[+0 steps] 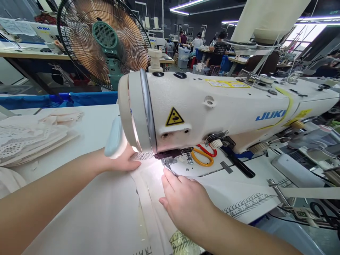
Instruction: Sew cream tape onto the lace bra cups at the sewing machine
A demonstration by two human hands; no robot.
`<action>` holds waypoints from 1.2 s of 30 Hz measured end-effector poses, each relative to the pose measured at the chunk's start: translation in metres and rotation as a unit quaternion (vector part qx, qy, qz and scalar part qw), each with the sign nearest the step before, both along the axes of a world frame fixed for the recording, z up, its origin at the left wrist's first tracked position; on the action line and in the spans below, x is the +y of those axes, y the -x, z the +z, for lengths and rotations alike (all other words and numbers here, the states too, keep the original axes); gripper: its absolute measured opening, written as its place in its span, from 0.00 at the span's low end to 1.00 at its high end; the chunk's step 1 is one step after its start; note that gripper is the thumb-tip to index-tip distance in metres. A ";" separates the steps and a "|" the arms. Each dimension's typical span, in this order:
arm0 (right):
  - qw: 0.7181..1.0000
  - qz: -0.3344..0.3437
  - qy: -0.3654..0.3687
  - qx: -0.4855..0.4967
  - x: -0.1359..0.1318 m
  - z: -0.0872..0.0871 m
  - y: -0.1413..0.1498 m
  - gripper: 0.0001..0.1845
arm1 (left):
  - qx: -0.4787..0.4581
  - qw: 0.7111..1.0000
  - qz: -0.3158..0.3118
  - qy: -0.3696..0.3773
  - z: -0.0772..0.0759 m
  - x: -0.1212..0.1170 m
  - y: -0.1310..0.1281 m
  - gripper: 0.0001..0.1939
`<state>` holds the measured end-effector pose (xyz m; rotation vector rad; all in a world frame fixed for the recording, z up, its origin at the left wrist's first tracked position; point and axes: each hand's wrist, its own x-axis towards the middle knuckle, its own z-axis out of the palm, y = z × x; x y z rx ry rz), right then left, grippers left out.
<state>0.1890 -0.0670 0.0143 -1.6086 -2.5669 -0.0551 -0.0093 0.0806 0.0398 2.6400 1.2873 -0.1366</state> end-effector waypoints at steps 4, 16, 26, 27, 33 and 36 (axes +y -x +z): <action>0.997 -0.003 -0.042 0.066 -0.015 0.001 -0.021 0.16 | -0.076 0.992 -0.024 -0.093 -0.014 -0.047 -0.004 0.22; 0.975 0.119 -0.022 0.184 -0.041 -0.013 -0.044 0.17 | -0.132 0.968 -0.147 -0.154 -0.058 -0.153 -0.029 0.26; 0.977 0.138 -0.022 0.160 -0.040 -0.022 -0.044 0.11 | -0.237 0.949 -0.133 -0.161 -0.038 -0.128 -0.019 0.15; 0.979 0.133 -0.027 0.155 -0.040 -0.022 -0.046 0.10 | -0.233 0.953 -0.121 -0.153 -0.036 -0.126 -0.017 0.14; 0.974 0.126 -0.042 0.182 -0.042 -0.015 -0.054 0.09 | -0.241 0.954 -0.151 -0.092 -0.043 -0.128 -0.016 0.13; 0.965 0.170 -0.032 0.195 -0.045 -0.010 -0.051 0.12 | -0.236 0.953 -0.176 -0.077 -0.049 -0.126 -0.015 0.17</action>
